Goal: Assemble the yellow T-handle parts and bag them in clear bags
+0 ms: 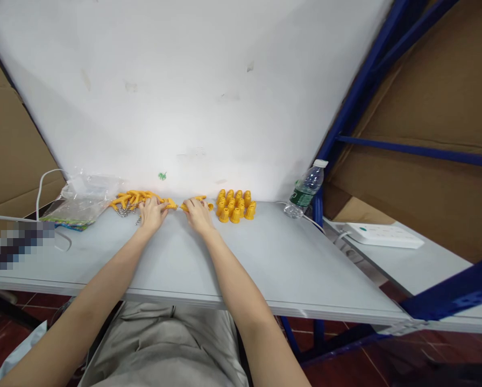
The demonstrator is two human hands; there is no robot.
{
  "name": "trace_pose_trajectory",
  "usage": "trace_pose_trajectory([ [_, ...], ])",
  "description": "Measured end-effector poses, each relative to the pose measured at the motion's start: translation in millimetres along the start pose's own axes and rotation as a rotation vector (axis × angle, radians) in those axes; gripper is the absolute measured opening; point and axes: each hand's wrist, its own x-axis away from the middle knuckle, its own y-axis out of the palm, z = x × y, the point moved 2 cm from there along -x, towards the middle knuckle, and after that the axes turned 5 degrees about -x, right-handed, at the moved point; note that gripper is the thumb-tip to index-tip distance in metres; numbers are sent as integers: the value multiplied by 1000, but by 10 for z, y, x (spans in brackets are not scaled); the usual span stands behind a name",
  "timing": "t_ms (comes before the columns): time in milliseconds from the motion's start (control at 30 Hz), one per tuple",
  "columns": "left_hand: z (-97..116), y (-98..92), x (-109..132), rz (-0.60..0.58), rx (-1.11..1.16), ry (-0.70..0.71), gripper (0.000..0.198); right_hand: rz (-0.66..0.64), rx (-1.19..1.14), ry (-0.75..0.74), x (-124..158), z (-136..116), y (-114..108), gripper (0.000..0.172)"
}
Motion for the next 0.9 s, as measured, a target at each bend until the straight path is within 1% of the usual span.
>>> trace_pose_trajectory([
  [167,21,56,-10,-55,90,8,33,-19,1,-7,-1,-50,-25,23],
  [367,-128,114,-27,18,126,-117,38,-52,14,35,11,-45,-32,24],
  [433,-174,137,-32,17,123,-150,41,-64,7,39,13,-35,-20,24],
  [600,-229,231,-40,-38,117,-203,47,-77,-25,47,18,-15,10,22],
  [700,-248,322,-27,-108,101,-209,49,-79,-27,61,19,-20,2,22],
  [800,-272,398,-9,-178,64,-221,54,-38,-30,95,1,-40,-67,21],
  [900,-292,422,-7,-196,40,-251,54,95,-42,152,-39,-46,-234,22],
])
